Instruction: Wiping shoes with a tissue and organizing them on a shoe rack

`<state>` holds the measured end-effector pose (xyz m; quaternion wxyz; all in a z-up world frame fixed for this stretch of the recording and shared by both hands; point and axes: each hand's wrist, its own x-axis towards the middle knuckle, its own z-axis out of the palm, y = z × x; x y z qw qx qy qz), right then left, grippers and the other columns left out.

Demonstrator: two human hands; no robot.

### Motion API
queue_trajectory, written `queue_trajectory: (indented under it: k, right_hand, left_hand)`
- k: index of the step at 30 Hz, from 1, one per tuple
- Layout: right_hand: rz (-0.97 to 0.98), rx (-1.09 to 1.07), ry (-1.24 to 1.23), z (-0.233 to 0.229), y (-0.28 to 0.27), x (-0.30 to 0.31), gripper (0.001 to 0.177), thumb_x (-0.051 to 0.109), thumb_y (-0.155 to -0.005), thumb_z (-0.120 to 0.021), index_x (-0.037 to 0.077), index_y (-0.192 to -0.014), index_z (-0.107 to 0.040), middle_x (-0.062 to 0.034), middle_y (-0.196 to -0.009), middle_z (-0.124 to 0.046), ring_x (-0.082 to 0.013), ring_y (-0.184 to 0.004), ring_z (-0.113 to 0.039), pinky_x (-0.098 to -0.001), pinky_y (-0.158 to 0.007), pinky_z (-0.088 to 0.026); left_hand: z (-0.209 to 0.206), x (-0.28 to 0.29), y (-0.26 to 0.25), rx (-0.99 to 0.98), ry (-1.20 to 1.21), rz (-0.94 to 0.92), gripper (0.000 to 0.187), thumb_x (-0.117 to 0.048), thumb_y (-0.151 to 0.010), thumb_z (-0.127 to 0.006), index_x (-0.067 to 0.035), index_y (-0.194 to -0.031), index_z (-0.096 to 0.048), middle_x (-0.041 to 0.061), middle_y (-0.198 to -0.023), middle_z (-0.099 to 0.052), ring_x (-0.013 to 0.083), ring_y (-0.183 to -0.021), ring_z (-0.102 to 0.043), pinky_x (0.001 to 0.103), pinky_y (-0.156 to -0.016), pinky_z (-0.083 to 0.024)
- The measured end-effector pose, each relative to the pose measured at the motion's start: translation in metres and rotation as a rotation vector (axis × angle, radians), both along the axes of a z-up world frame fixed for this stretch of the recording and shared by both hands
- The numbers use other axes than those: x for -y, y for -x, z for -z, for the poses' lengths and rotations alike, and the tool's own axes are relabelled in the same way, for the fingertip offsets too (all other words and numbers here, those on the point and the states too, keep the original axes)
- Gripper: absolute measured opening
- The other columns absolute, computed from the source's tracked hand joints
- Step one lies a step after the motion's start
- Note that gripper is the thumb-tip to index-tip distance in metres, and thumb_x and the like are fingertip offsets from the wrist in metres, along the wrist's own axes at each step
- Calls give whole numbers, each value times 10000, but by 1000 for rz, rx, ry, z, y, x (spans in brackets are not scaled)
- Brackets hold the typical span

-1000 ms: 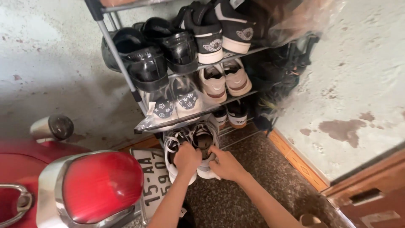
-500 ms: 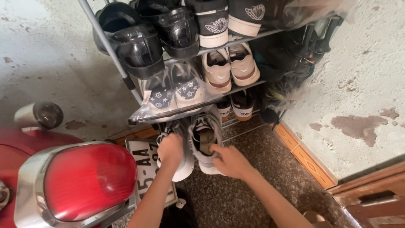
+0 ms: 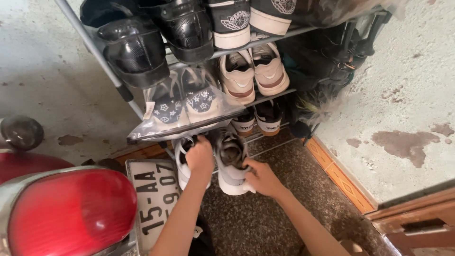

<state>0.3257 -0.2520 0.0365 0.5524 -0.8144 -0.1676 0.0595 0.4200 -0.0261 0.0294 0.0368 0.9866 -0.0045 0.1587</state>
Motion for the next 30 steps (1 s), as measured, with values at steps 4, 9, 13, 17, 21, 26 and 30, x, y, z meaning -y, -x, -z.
queue_trajectory:
  k: [4,9,13,17,21,26,30]
  right_hand:
    - [54,44,154,-13,-11,-22,240,93,-879,-559,41,-1105,-622,-82,-542,-511,-165,-438,-431,-364,-475,-376]
    - [153,64,271,-15,-35,-33,219,105,-906,-542,56,-1097,-638,-147,-522,-512,-241,-422,-450,-403,-469,-370]
    - [188,85,310,-17,-42,-40,262,112,-896,-551,69,-1143,-626,-157,-541,-544,-270,-437,-516,-439,-480,-396]
    - [208,135,348,-22,-52,-45,287,135,-903,-555,99,-1179,-624,-162,-593,-603,-303,-505,-600,-458,-526,-471]
    - [217,92,426,-17,-66,-58,328,148,-918,-522,111,-1236,-594,-167,-628,-655,-335,-558,-665,-467,-564,-519]
    - [342,228,459,-4,-89,-69,293,163,-921,-554,106,-1198,-627,-177,-674,-673,-365,-640,-678,-502,-574,-530]
    - [385,351,573,10,-111,-77,324,180,-914,-601,95,-1226,-612,-193,-736,-670,-380,-616,-680,-501,-518,-547]
  left_hand:
    - [-24,-3,43,-201,163,-45,355,-164,-944,-613,44,-1221,-537,176,-770,-702,356,-712,-713,473,-658,-617]
    - [-70,-24,105,1,151,500,685,-303,-839,-675,155,-1307,-476,168,-556,-660,364,-625,-696,605,-1057,-471]
    - [-40,-41,87,-180,23,500,546,-366,-859,-701,47,-1187,-562,173,-648,-685,336,-600,-693,498,-1103,-465]
    - [-10,-54,48,-314,-62,429,315,-339,-1028,-618,-31,-1095,-611,157,-761,-669,282,-662,-687,428,-781,-568]
    - [-26,-52,26,86,60,345,419,-320,-814,-750,-23,-1082,-625,170,-839,-691,352,-845,-678,493,-845,-518]
    - [-26,-36,35,28,4,246,377,-291,-806,-742,-74,-1095,-636,134,-969,-696,351,-1059,-586,563,-946,-422]
    - [-10,-39,43,66,-10,313,265,-229,-867,-708,-116,-1095,-635,86,-1021,-694,375,-1112,-522,592,-1111,-356]
